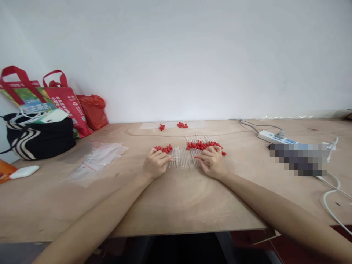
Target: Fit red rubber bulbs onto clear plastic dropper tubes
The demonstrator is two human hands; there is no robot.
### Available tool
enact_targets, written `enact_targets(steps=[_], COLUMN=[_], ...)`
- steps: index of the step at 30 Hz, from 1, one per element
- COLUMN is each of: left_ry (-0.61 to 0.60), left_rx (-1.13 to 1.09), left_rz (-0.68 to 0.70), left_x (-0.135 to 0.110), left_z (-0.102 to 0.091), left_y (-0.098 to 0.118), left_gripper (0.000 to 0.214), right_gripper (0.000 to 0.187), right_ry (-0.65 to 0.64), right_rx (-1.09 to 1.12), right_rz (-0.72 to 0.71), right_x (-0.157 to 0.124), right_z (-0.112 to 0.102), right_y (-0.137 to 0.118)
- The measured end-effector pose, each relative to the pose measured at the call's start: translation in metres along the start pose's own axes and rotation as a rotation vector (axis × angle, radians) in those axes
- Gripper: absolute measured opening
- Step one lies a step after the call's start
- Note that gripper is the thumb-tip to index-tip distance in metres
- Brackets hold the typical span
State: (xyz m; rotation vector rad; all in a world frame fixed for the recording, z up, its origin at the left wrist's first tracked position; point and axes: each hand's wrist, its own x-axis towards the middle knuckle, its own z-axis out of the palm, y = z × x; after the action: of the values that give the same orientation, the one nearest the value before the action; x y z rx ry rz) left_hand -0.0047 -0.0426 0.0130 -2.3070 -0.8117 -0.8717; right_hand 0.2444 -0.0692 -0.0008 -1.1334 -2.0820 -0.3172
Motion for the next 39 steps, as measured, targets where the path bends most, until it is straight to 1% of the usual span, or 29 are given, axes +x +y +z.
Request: enact_targets(steps=[3,7,10,12,16,19,22,24,28,31,32,35,37,39], left_ry=[0.036,-0.013,-0.054,-0.049,-0.016,-0.003,0.023,0.013,-0.106,-0.184,-0.193,-0.198,-0.215,-0.239], left_rx=[-0.042,-0.122,-0.115,-0.106,-0.13,-0.16,-0.164,-0.161,-0.189,-0.26,-0.28,-0.329,-0.37,-0.397], left_rz=[-0.083,-0.111,-0.107,-0.106,-0.114,-0.091,-0.059,-0.043,-0.04,-0.074,-0.093,-0.134,-0.126,-0.116], left_x=[-0.009,-0.01,-0.001,0.007,0.02,0.025,0.028,0.03,0.033,0.034,0.034,0.034,0.033,0.033], left_z=[-0.001,0.005,0.014,0.02,0.028,0.033,0.037,0.038,0.036,0.034,0.034,0.035,0.036,0.036], left_y=[-0.011,-0.008,-0.002,0.002,0.009,0.015,0.021,0.024,0.029,0.033,0.033,0.032,0.03,0.028], left_gripper=[0.019,0.023,0.033,0.037,0.029,0.023,0.021,0.02,0.017,0.01,0.012,0.029,0.037,0.04], right_gripper=[0.027,0.033,0.036,0.036,0.029,0.026,0.027,0.028,0.033,0.037,0.037,0.038,0.037,0.036], right_ry=[0.055,0.065,0.052,0.043,-0.009,-0.045,-0.078,-0.099,-0.127,-0.111,-0.103,-0.083,-0.07,-0.06], right_rx=[0.045,0.093,0.169,0.191,0.115,0.047,-0.013,-0.05,-0.062,-0.054,-0.055,-0.063,-0.069,-0.075], right_rz=[0.196,0.452,0.539,0.585,0.683,0.69,0.661,0.642,0.627,0.638,0.642,0.644,0.64,0.632], right_x=[-0.007,-0.008,-0.004,-0.002,-0.003,-0.004,-0.003,-0.002,-0.001,-0.001,-0.001,-0.001,-0.002,-0.002], right_z=[-0.007,-0.012,-0.013,-0.015,-0.02,-0.022,-0.021,-0.019,-0.017,-0.016,-0.016,-0.015,-0.014,-0.011], right_y=[0.021,0.041,0.049,0.053,0.058,0.057,0.054,0.051,0.048,0.049,0.049,0.05,0.051,0.051])
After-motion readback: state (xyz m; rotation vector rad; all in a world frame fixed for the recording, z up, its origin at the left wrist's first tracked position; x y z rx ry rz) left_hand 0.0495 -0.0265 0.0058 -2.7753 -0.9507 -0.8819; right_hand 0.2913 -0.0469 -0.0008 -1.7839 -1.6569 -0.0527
